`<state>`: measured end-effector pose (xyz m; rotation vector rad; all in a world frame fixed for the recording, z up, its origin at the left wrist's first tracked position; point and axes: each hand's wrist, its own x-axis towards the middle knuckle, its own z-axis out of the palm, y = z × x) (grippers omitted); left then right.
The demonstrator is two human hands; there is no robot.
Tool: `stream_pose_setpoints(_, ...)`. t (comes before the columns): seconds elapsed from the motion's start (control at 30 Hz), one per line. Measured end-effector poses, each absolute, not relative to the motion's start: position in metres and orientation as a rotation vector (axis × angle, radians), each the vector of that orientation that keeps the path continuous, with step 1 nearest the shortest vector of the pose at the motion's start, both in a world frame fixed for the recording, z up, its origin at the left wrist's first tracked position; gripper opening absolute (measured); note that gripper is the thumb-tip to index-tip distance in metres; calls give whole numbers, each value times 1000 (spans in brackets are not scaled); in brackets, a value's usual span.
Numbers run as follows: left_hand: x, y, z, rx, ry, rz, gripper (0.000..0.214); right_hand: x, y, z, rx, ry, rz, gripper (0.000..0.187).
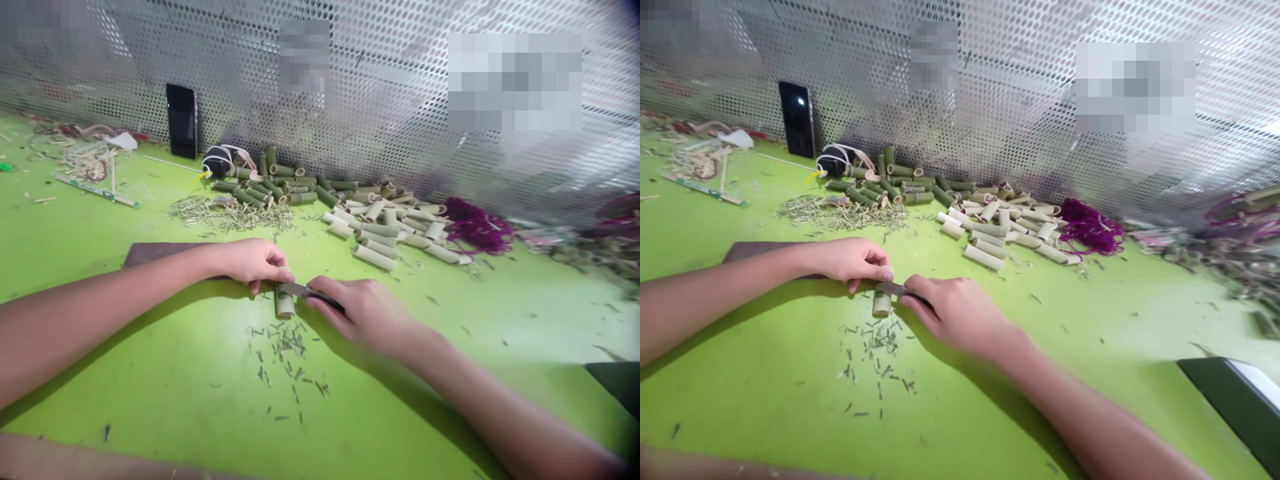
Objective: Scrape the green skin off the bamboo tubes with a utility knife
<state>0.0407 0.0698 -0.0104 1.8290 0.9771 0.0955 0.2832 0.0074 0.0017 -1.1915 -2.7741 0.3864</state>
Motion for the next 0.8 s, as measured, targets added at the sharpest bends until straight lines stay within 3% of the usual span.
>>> stream_pose_setpoints(0.23, 43, 68, -10, 1878, 1031, 104, 27, 272, 7, 1, -1195, -2804, 254, 30)
stream_pose_setpoints(0.5, 45, 70, -11, 1823, 995, 104, 26, 275, 13, -1, -1173, -2773, 510, 30)
stream_pose_setpoints(0.67, 43, 71, -12, 1795, 982, 111, 35, 286, 11, 5, -1064, -2800, 803, 42)
stream_pose_setpoints(0.8, 43, 71, -11, 1798, 984, 112, 34, 289, 5, 3, -1103, -2789, 657, 40)
